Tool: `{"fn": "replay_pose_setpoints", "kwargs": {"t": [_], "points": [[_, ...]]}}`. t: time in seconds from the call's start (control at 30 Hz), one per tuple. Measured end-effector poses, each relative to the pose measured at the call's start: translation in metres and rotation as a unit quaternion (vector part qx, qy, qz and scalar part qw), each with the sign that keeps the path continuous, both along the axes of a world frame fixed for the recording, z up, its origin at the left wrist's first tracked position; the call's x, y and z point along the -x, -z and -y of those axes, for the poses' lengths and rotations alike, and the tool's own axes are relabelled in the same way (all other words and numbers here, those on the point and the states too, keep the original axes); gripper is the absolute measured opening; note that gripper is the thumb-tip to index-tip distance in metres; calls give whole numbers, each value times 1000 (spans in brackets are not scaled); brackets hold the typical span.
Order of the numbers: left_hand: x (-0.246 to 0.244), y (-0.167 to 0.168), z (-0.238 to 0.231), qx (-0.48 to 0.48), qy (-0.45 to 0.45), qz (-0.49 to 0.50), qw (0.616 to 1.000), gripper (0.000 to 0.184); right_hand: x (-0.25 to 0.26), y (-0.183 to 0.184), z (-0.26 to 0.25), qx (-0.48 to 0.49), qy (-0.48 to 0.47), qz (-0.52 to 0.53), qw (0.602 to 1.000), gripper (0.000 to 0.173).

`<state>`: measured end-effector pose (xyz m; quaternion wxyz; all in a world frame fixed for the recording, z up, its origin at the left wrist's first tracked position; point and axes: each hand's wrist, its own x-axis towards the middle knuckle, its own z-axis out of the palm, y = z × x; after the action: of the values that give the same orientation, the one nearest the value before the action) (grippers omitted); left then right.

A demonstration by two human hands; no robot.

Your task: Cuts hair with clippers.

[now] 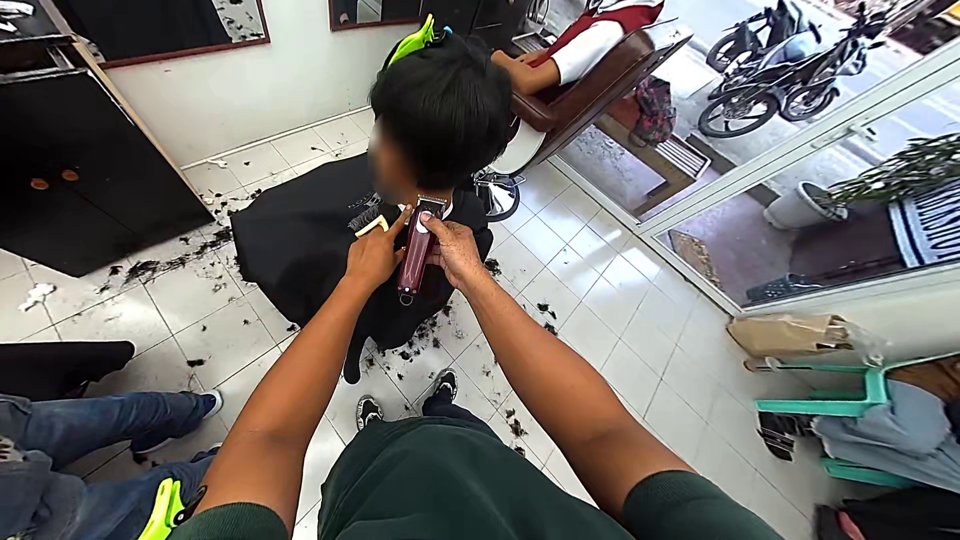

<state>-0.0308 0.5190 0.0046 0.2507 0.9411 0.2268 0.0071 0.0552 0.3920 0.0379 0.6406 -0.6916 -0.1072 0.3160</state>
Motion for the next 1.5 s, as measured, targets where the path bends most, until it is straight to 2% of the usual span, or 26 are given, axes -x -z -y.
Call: {"fn": "replay_pose_setpoints", "kwargs": {"t": [0.17,0.33,0.47,0.63,0.77,0.83,0.9,0.97,1.03,1.07,1.1,1.17,1.23,1.3,1.33,1.4,1.43,1.47,1.5], "points": [[-3,2,-5,38,-1,0,999,82,-2,-1,0,6,-5,-11,1000,40],[-3,0,-6,41,0,-3,999,77,-2,0,-2,7,-3,43,999,38],[-4,0,-7,41,3,-1,999,80,-3,-5,-1,8,-2,-15,1000,40],[-3,-1,-7,41,7,0,999,77,-3,1,-2,31,1,80,996,39],[-5,1,-9,42,12,-3,999,81,-3,-5,-3,17,8,-8,1000,39],[-5,0,-10,40,15,-6,999,76,-2,0,-7,0,10,46,999,39],[-2,0,-12,51,13,10,999,69,2,5,-1,18,-11,167,986,42],[6,4,-14,54,2,85,995,65,12,5,22,39,-44,230,971,44],[18,13,-12,33,-32,239,970,47,20,19,54,-8,-48,176,983,39],[23,13,-11,36,-34,275,960,40,21,30,66,-60,-32,118,991,36],[25,7,-10,70,-9,264,962,35,22,38,78,-109,-19,59,992,36],[23,-17,-7,170,114,175,963,25,25,48,97,-146,1,-36,989,42],[8,-42,-1,222,230,172,932,19,23,49,105,-133,13,-101,986,54],[-9,-60,0,211,256,238,913,20,19,46,106,-118,4,-134,984,59],[-17,-67,-4,203,252,220,920,21,19,46,105,-118,3,-142,983,56],[-25,-74,-14,186,245,73,949,26,20,42,103,-126,4,-146,981,49],[-26,-75,-19,176,253,4,951,26,21,40,101,-135,8,-139,981,44],[-23,-75,-23,167,259,-18,951,23,21,36,99,-141,10,-130,981,39],[-16,-73,-24,154,261,4,953,20,21,31,96,-138,15,-119,983,34]]}}
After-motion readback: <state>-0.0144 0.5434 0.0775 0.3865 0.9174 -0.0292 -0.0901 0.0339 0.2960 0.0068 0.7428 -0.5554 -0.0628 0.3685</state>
